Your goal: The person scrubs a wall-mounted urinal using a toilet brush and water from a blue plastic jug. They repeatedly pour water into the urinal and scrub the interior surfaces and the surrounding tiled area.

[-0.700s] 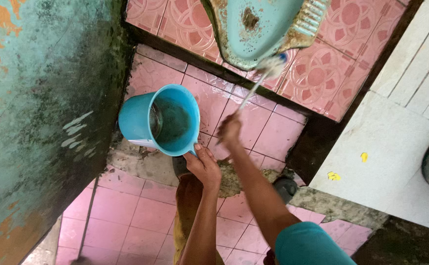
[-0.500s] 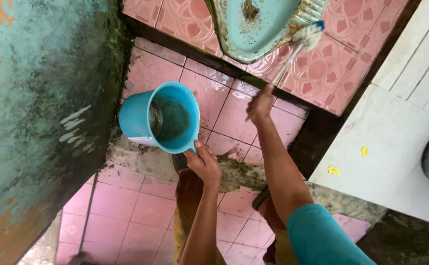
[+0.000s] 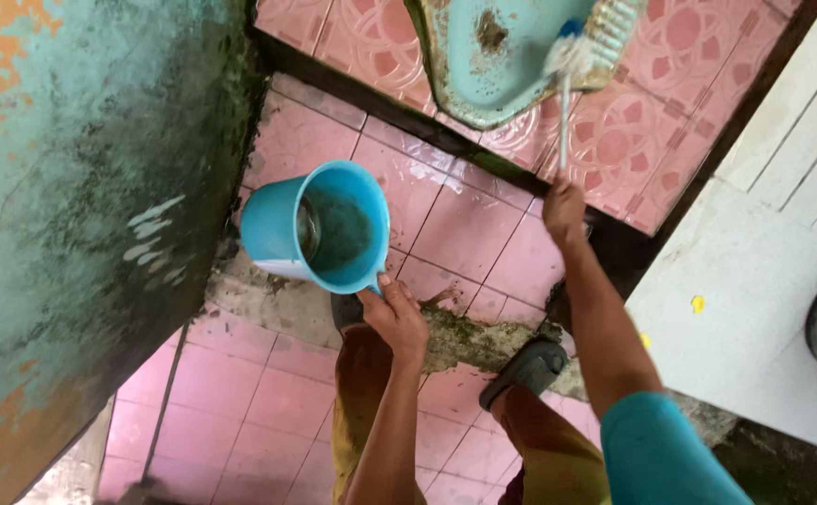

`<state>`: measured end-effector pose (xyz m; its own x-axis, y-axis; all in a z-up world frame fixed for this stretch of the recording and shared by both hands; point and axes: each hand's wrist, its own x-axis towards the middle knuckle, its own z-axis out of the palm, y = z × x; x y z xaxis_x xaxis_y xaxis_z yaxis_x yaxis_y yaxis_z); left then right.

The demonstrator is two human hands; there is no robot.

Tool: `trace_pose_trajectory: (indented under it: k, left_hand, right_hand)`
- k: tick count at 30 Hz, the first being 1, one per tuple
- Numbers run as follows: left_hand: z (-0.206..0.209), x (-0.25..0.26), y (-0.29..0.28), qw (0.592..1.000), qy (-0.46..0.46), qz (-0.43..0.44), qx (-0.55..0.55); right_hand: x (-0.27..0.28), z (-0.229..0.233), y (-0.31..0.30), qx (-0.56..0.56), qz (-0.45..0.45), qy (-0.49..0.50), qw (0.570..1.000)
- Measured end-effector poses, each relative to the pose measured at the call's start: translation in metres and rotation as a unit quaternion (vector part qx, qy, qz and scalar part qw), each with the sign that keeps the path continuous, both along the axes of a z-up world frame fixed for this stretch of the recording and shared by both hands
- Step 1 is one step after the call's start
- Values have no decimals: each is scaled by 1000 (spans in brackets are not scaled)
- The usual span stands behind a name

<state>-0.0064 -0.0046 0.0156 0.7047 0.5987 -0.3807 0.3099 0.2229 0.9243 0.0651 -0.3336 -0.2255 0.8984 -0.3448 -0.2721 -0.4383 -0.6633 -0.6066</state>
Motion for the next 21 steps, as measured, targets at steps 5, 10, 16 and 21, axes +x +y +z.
trace_pose_trajectory:
  k: [5,10,16,21]
  left_hand:
    - [0,7,-7,1000,13,9,-15]
    - [3,5,-7,1000,-14,-18,21]
    - [3,-5,-10,1000,7,-10,-1]
    - [6,2,-22,1000,10,-23,8]
  right_hand:
    - [-80,3,39,29,-20,120,992]
    - [-47,13,-1,-23,83,66,994]
    - [16,23,-57,91,-102,131,982]
    - [-50,37,-13,-24,83,100,991]
